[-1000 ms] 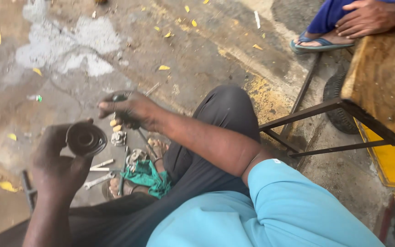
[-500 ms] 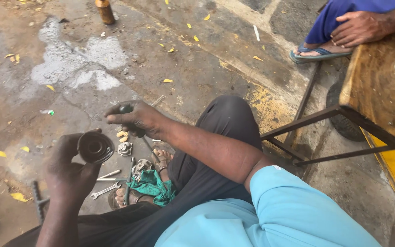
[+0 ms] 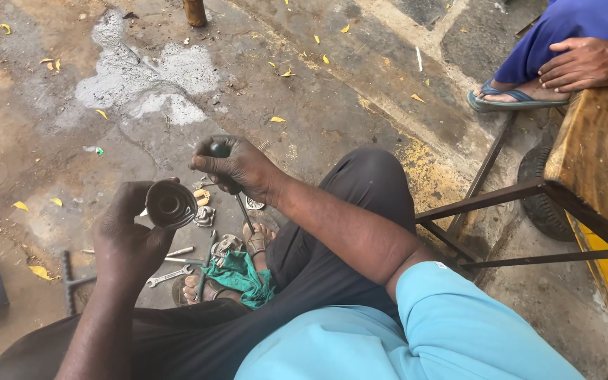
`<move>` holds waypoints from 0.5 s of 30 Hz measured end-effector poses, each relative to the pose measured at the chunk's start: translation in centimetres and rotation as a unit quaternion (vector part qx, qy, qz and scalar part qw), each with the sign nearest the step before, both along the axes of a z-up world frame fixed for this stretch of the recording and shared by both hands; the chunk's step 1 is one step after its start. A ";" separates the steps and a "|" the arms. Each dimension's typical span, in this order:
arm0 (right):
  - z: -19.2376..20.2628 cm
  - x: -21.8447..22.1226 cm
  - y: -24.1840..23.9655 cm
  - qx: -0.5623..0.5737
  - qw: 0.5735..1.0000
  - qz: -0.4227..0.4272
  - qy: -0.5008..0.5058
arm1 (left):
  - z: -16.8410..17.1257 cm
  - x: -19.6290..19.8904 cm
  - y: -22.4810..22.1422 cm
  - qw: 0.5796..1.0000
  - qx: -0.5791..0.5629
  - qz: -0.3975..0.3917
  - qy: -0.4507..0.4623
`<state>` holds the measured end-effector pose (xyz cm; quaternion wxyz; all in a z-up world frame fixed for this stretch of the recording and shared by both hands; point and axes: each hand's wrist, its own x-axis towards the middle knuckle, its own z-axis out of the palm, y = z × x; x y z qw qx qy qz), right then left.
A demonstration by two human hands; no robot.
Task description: Repairing and assembling a carburetor component using a screwdriver.
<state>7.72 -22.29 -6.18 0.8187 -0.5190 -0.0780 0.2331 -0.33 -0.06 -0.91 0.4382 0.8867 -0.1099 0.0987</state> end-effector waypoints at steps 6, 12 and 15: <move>1.4 -0.2 0.0 -0.041 0.997 -0.047 -0.044 | 0.1 -0.1 0.0 1.000 0.000 -0.004 0.004; 1.9 -0.6 0.1 -0.067 0.992 -0.067 -0.078 | 0.8 -0.3 -0.3 0.999 0.009 0.018 0.038; 2.3 -0.7 -0.2 -0.060 0.992 -0.069 -0.086 | 0.4 -0.3 -0.2 0.999 0.004 0.010 0.033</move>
